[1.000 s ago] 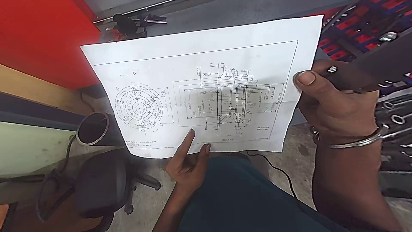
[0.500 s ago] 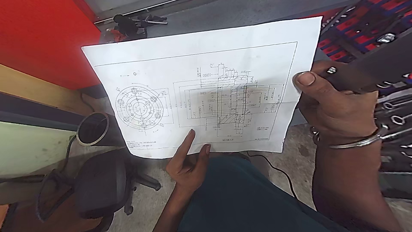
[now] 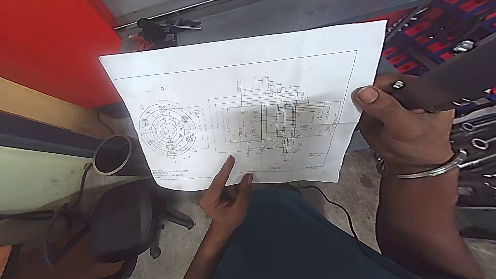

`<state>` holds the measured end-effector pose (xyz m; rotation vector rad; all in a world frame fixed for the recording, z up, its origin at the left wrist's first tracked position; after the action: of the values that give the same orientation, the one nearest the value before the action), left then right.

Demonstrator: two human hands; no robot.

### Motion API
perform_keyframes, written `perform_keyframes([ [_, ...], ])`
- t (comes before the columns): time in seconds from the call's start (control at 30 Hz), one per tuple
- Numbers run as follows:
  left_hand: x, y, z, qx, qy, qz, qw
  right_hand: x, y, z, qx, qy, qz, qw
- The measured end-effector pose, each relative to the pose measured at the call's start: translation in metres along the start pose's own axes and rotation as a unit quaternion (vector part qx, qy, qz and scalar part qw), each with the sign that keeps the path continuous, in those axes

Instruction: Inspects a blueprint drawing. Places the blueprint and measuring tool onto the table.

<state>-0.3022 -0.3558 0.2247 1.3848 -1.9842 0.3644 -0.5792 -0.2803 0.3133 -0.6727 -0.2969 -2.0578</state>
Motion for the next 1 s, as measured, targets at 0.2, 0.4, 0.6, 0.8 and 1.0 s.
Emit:
perform_keyframes([
  [0.2,0.0001,-0.0003,0.0003,0.002,0.0,0.0,1.0,-0.0002,-0.0003,0.0006,-0.001,0.001,-0.001,1.0],
  [0.4,0.0007,0.0001,0.0004,0.001,-0.002,0.006,1.0,0.0001,-0.0014,0.0012,-0.005,0.003,-0.001,1.0],
  [0.6,0.0021,0.0006,-0.0001,0.005,-0.001,0.005,1.0,-0.0001,-0.0016,0.0019,-0.011,0.002,-0.005,1.0],
  [0.8,0.0024,0.0012,-0.0001,0.0,0.001,0.01,1.0,0.0006,-0.0009,0.0028,-0.014,0.002,-0.005,1.0],
  [1.0,0.0021,0.0016,0.001,-0.009,-0.003,0.008,1.0,0.0015,-0.0012,0.0017,-0.006,-0.003,0.0,1.0],
])
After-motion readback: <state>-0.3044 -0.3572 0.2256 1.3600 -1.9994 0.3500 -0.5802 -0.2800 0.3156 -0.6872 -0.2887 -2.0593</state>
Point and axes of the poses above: each hand's wrist, its own x-axis towards the middle knuckle, its own y-axis out of the palm, z = x × y, the point moved 5 cm from there along x, towards the middle knuckle
